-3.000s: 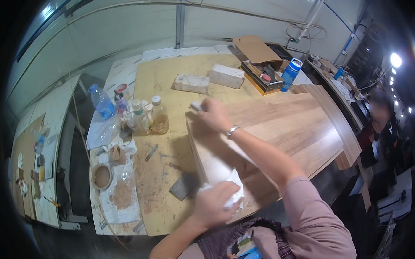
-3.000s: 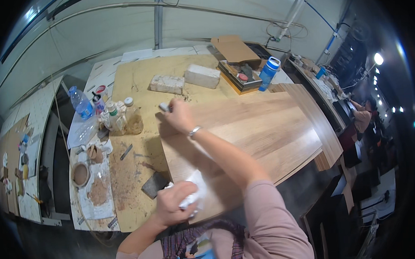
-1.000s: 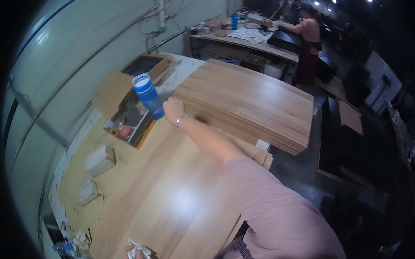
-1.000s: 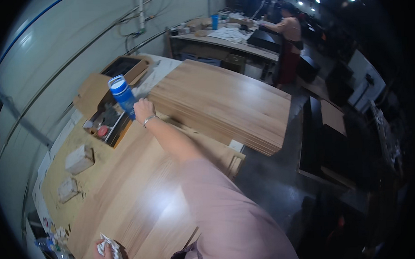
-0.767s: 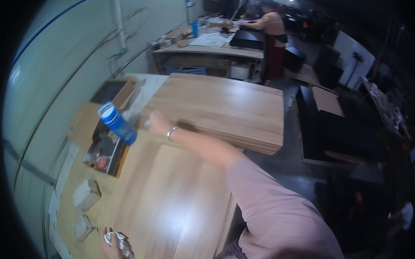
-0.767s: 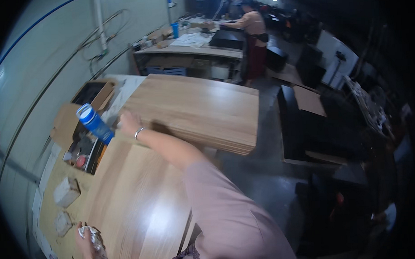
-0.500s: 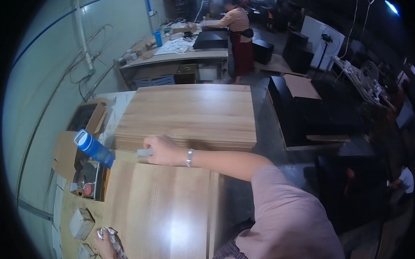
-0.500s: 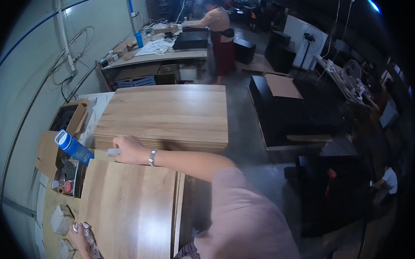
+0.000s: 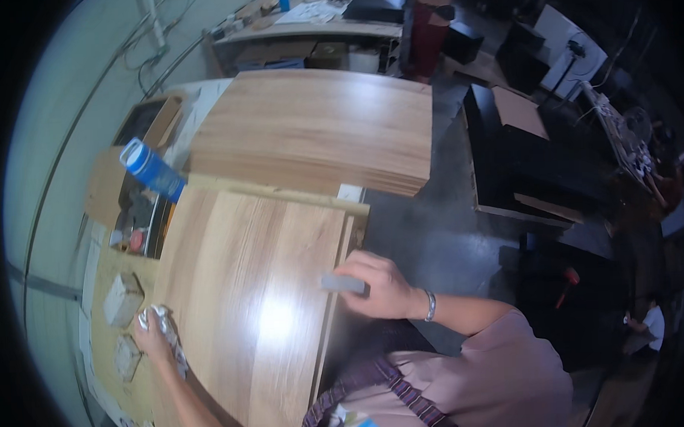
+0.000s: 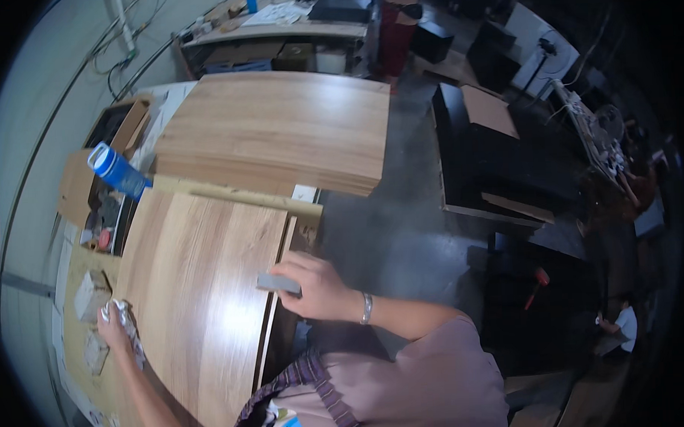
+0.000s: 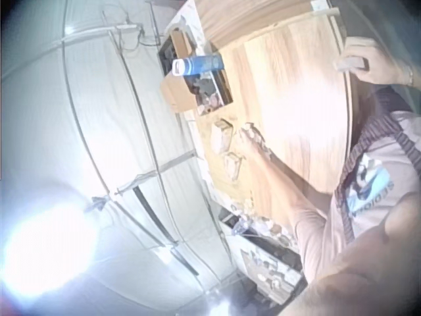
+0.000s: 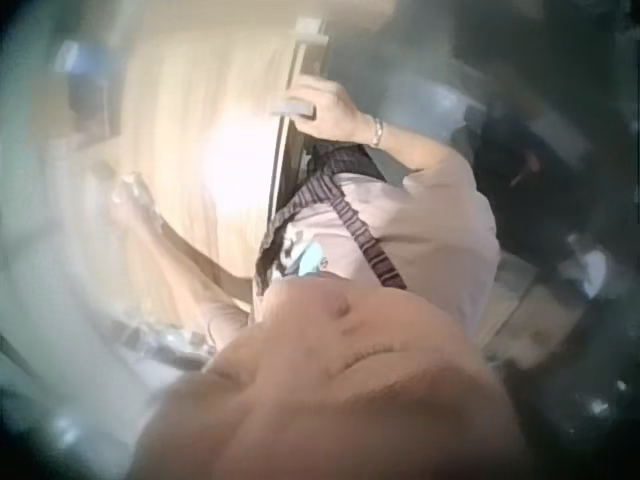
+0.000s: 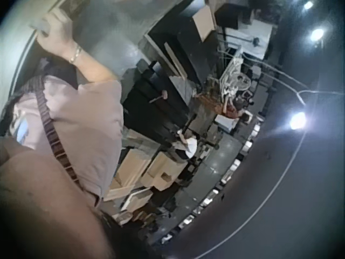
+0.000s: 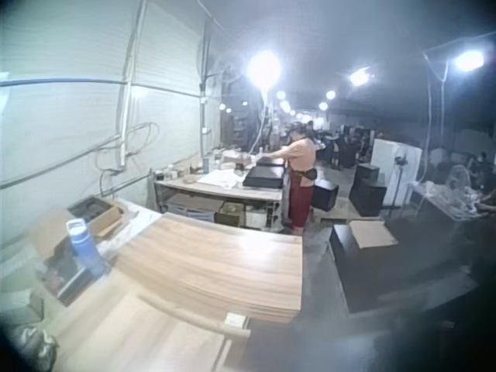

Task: The person sands a wooden board with a sanding block and wipes it with a cloth, repeating the cycle across the surface. The board is flipped to work on both sides, and the person continues alternating sanding and wiping motions.

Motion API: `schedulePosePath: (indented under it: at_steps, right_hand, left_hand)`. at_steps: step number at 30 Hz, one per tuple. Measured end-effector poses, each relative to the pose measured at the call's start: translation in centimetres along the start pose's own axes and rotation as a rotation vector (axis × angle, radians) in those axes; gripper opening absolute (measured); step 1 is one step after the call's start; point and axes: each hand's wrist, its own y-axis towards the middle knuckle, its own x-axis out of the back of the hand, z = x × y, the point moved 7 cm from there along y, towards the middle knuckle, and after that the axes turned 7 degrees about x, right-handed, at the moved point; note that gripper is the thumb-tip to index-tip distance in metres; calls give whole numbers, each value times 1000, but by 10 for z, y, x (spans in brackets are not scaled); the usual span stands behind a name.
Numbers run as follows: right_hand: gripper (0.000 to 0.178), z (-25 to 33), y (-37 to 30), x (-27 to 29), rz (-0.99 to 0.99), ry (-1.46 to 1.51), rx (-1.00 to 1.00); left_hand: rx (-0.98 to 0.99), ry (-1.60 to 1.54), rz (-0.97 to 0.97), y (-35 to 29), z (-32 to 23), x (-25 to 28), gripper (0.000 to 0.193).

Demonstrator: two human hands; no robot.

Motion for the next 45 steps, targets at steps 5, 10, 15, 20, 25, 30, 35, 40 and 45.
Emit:
schedulePosePath:
  at_steps: [5, 10, 15, 20, 25, 30, 35, 40, 45]
  right_hand:
    - [32, 15, -21, -32, 157, 62, 105]
    - [27, -55, 17, 8, -30, -198, 48]
    - [20, -109, 61, 58, -241, -270, -112]
    - [20, -67, 34, 18, -156, -257, -24]
    - [20, 23, -26, -44, -43, -119, 50]
    - [24, 154, -99, -128, 141, 17, 189]
    - [25, 297, -177, -217, 332, 224, 372]
    - [23, 403, -248, -293, 529, 390, 582]
    - [24, 465, -285, -325, 637, 539, 657]
  left_hand:
    - [-93, 68, -173, -27, -43, 0, 33]
    - [-128, 106, -208, -27, -32, 8, 32]
    - [-122, 103, -186, -33, -34, 7, 30]
    - [-162, 16, -163, -63, -21, 30, 28]
    - [-101, 8, -166, -121, 19, 95, 27]
    - [-93, -66, -94, -171, 73, 159, 24]
    - [-162, -182, -224, -260, 102, 264, 22]
    - [-128, -265, -362, -349, 172, 360, 23]
    - [103, -467, -448, -427, 243, 382, 25]
